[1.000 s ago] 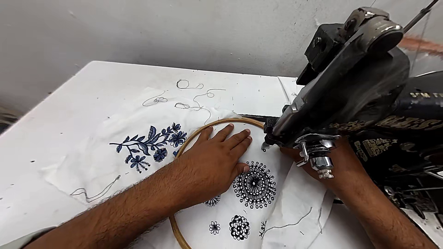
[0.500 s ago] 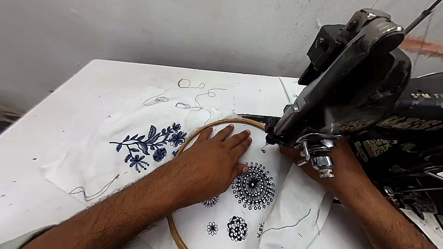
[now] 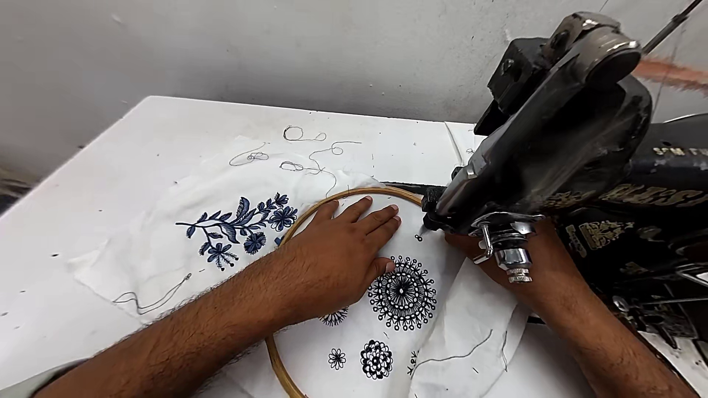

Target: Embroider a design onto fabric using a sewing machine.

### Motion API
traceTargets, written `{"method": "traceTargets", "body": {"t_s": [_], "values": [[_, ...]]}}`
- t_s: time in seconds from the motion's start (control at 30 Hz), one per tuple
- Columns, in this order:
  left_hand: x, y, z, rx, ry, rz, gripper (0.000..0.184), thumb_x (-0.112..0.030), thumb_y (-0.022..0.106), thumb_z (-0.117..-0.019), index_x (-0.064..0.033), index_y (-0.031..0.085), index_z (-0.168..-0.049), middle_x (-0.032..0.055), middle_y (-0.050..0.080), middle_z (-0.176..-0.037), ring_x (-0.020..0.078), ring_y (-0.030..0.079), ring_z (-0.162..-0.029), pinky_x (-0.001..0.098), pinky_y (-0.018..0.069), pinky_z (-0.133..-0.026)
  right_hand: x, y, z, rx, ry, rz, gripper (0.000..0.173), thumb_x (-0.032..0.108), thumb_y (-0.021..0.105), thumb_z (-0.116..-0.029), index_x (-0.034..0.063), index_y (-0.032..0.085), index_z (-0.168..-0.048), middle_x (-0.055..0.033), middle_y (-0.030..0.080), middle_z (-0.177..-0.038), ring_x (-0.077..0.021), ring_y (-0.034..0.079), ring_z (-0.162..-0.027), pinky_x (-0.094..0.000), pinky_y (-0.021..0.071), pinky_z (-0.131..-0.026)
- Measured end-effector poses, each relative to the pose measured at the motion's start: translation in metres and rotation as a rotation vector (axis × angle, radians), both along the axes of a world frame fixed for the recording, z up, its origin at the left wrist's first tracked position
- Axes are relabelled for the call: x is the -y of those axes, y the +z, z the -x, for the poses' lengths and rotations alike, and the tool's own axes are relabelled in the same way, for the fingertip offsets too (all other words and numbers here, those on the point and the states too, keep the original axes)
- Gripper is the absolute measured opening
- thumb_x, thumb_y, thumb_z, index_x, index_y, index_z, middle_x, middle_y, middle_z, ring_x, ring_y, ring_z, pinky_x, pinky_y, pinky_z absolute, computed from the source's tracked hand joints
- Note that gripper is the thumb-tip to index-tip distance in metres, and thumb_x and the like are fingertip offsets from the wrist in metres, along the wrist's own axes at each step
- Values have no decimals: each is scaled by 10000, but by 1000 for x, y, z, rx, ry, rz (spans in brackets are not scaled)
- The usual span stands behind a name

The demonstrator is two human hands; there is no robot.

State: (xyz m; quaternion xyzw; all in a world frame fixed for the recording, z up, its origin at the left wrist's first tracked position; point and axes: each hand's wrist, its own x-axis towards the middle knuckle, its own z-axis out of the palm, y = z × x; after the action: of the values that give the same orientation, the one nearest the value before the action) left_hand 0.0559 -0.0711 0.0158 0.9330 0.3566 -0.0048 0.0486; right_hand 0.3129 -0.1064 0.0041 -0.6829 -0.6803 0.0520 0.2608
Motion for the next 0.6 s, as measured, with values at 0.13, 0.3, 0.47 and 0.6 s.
{"method": "traceTargets", "body": {"t_s": [0.13,0.3,0.47,0.6], "values": [[2,3,-1,-29,4,20,626,-516,298,-1083,-170,405,-1593,-13,338,-1671,304,310,-1537,679,302,-1146,1,3,2,-19,-4,6,204,106,845,-787,57,703,-924,-105,690,-852,-244,683,-822,-495,541,-726],[3,3,1,-20,-2,13,614,-504,314,-1080,-172,420,-1586,-11,352,-1665,301,322,-1533,683,308,-1146,2,2,2,-21,10,-3,215,140,833,-782,67,700,-935,-90,687,-842,-229,684,-809,-486,542,-712],[0,2,2,-20,5,14,614,-510,314,-1078,-179,423,-1583,-20,353,-1663,300,324,-1531,684,312,-1145,-2,-4,0,-26,27,-21,213,170,841,-787,76,704,-921,-86,687,-830,-218,684,-789,-471,548,-693],[1,2,-1,-21,-3,3,610,-500,317,-1081,-172,422,-1584,-10,353,-1664,311,330,-1527,684,311,-1134,1,1,-1,-35,45,-34,213,162,830,-783,77,701,-929,-80,688,-832,-213,685,-793,-471,546,-696]]}}
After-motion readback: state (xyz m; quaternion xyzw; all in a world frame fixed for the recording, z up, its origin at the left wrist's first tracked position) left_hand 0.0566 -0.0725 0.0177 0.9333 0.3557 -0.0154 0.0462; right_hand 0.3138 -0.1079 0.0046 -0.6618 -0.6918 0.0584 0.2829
